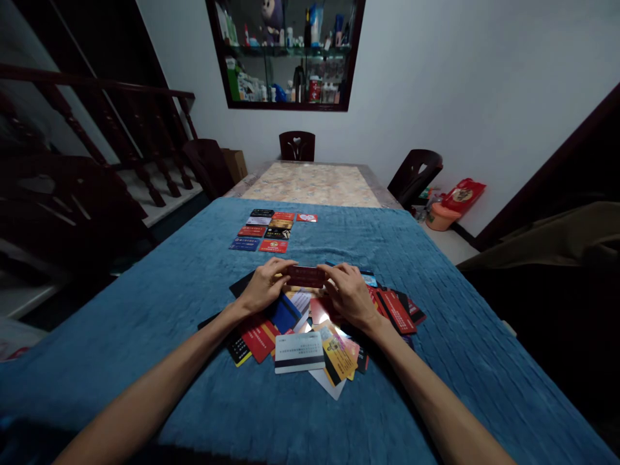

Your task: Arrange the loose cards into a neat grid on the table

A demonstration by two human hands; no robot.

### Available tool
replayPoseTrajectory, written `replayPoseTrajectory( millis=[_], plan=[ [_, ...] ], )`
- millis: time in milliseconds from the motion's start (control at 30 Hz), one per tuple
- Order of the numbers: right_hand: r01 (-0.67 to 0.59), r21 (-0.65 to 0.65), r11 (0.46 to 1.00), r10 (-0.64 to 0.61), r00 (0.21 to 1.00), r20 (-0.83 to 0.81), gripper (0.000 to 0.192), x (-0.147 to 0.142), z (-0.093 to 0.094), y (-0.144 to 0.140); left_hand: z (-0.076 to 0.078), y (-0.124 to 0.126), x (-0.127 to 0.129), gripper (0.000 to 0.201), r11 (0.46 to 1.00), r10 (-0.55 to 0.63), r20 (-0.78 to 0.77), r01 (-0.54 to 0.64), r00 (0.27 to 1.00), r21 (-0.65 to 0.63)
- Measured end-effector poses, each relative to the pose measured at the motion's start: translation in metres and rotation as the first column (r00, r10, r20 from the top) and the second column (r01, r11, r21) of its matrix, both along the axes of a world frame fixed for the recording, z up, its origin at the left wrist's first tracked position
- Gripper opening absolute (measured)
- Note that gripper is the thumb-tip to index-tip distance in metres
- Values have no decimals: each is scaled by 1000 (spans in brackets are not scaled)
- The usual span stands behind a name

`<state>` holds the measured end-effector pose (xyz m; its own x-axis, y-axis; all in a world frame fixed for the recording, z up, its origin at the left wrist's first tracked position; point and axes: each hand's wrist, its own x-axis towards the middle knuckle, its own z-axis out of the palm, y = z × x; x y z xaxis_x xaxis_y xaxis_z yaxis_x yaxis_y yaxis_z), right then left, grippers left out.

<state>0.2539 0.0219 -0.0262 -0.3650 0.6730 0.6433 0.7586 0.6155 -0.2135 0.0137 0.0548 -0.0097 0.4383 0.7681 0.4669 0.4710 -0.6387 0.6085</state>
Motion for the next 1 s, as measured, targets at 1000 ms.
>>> replayPoseTrajectory(
  millis=[1000],
  plan=[
    [101, 240, 965, -138, 980, 143, 45, -16, 11, -11, 7, -15, -10, 54, 969, -7, -188, 53, 982, 241]
  ],
)
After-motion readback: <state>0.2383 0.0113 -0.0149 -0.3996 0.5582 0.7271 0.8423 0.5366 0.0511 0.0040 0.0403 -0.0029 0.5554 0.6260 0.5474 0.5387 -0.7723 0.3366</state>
